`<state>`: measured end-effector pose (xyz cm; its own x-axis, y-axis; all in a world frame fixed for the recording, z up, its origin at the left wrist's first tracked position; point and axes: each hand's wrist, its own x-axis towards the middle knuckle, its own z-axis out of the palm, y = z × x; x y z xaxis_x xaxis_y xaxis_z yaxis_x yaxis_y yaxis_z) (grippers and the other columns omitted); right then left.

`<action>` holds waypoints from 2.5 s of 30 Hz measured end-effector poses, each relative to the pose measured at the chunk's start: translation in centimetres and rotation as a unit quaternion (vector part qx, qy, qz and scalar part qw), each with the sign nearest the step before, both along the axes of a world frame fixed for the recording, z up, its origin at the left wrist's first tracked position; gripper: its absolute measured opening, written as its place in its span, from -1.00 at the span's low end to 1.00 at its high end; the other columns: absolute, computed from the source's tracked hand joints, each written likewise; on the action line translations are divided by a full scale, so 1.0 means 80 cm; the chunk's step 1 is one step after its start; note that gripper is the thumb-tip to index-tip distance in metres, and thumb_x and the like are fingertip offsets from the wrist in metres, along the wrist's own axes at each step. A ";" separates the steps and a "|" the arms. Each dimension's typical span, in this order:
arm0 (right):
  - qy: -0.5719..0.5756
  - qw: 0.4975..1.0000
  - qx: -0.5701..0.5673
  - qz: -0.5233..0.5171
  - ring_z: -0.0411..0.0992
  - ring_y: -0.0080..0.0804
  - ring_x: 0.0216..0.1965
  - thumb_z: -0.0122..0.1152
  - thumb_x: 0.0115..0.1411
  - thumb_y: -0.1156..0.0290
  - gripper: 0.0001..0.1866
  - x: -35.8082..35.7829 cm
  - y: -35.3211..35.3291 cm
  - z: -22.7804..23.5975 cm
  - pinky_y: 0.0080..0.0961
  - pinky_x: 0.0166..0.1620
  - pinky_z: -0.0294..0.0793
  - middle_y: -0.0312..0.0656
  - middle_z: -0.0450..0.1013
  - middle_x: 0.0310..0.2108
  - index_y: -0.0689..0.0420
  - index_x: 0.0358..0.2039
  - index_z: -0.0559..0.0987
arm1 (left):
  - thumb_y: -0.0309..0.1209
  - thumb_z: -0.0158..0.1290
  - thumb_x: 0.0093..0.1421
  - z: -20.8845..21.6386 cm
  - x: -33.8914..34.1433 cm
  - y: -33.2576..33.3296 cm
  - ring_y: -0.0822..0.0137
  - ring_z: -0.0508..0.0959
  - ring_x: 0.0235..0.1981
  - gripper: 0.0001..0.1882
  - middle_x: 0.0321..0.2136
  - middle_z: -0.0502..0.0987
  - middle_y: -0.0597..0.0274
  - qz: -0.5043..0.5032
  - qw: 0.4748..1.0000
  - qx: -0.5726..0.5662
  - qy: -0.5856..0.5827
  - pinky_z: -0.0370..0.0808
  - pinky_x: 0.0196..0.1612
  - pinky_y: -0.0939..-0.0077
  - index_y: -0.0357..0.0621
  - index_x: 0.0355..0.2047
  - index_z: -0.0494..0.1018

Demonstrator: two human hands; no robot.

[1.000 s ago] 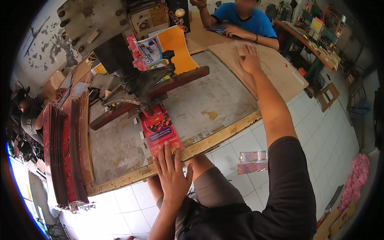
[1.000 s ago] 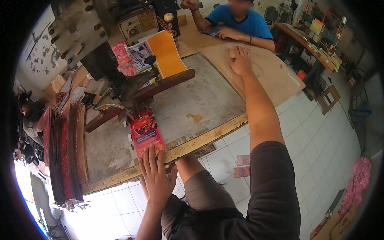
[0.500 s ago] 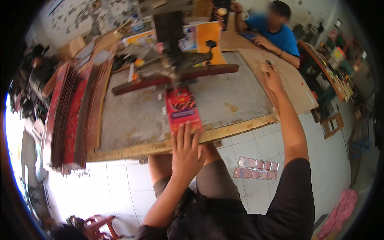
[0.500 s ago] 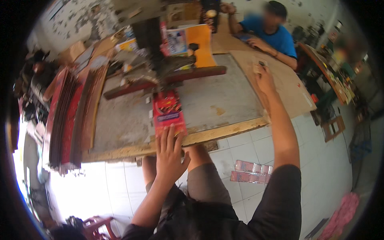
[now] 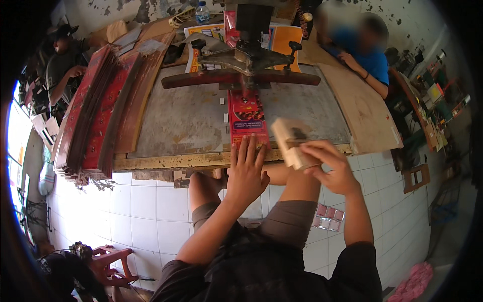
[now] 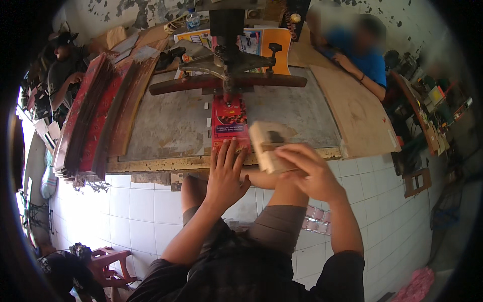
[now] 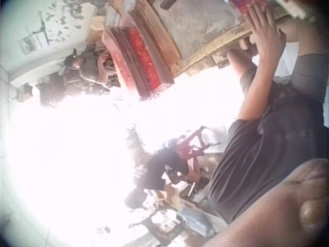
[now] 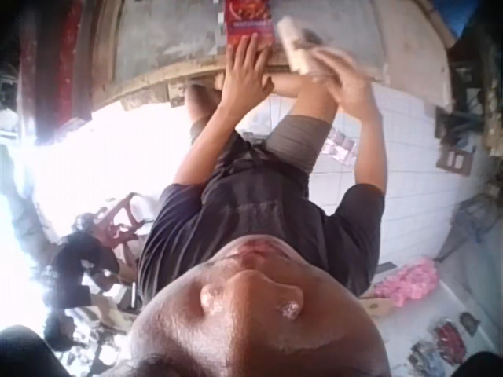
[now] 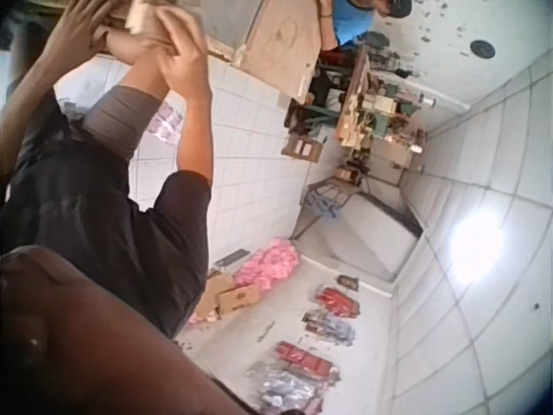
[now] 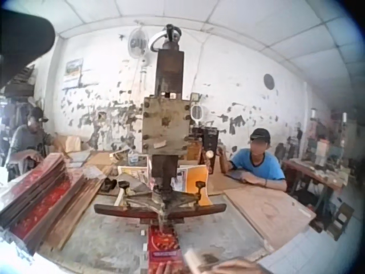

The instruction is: The person places long red packaging strips onto a jig, aligns them, and uses a wooden block to press white stickers onto the packaging material.

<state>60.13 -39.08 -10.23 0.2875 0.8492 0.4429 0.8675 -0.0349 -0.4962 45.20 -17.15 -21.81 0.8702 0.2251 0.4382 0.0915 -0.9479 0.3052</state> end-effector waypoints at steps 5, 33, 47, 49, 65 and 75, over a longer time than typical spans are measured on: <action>0.028 0.998 0.016 0.054 0.57 -0.04 0.16 0.59 0.20 0.40 -0.41 -0.017 0.089 -0.013 -0.20 0.18 0.62 -0.11 0.56 0.18 0.16 0.25 0.67 | -0.19 0.29 0.13 -0.012 -0.002 0.003 -0.34 0.17 0.56 -0.14 0.46 0.28 -0.32 -0.009 1.000 0.013 -0.016 -0.03 0.61 -0.40 -0.27 0.42 0.36; -0.053 0.995 0.076 -0.028 0.52 -0.08 0.20 0.56 0.22 0.37 -0.55 0.060 0.213 -0.092 -0.16 0.25 0.52 -0.22 0.55 0.17 0.05 0.14 0.73 | -0.19 0.27 0.13 -0.005 0.004 -0.001 -0.25 0.11 0.61 -0.12 0.56 0.17 -0.29 0.008 1.000 0.000 0.008 -0.09 0.62 -0.39 -0.17 0.47 0.36; -0.112 0.990 0.067 -0.055 0.50 -0.18 0.20 0.57 0.17 0.37 -0.57 0.068 0.222 -0.087 -0.11 0.25 0.45 -0.32 0.57 0.12 0.03 0.07 0.73 | -0.22 0.22 0.16 -0.007 0.006 -0.001 -0.23 0.15 0.61 -0.18 0.56 0.18 -0.28 0.013 1.000 -0.002 0.012 -0.05 0.61 -0.38 -0.16 0.45 0.40; -0.114 0.989 0.070 -0.058 0.50 -0.18 0.19 0.57 0.17 0.36 -0.57 0.067 0.222 -0.088 -0.12 0.23 0.45 -0.32 0.57 0.12 0.03 0.07 0.73 | -0.22 0.23 0.16 -0.006 0.006 -0.001 -0.23 0.14 0.61 -0.18 0.57 0.18 -0.27 0.013 1.000 -0.001 0.014 -0.05 0.61 -0.38 -0.15 0.45 0.39; -0.045 0.984 0.132 -0.109 0.54 -0.02 0.11 0.40 0.35 0.42 -0.69 0.073 0.215 -0.089 -0.10 0.16 0.50 -0.14 0.57 0.09 0.12 0.08 0.68 | -0.04 0.26 0.27 -0.002 0.000 0.005 -0.19 0.15 0.61 -0.17 0.59 0.15 -0.22 0.013 0.999 0.014 0.027 0.01 0.61 -0.29 -0.07 0.49 0.36; -0.132 0.969 0.029 -0.208 0.45 -0.05 0.26 0.29 0.34 0.39 -0.56 0.090 0.212 -0.136 -0.03 0.29 0.40 -0.12 0.52 0.19 0.13 0.22 0.62 | -0.02 0.29 0.26 0.002 0.006 -0.001 -0.18 0.15 0.61 -0.17 0.58 0.19 -0.18 0.023 0.999 0.024 0.027 0.04 0.60 -0.32 -0.10 0.45 0.38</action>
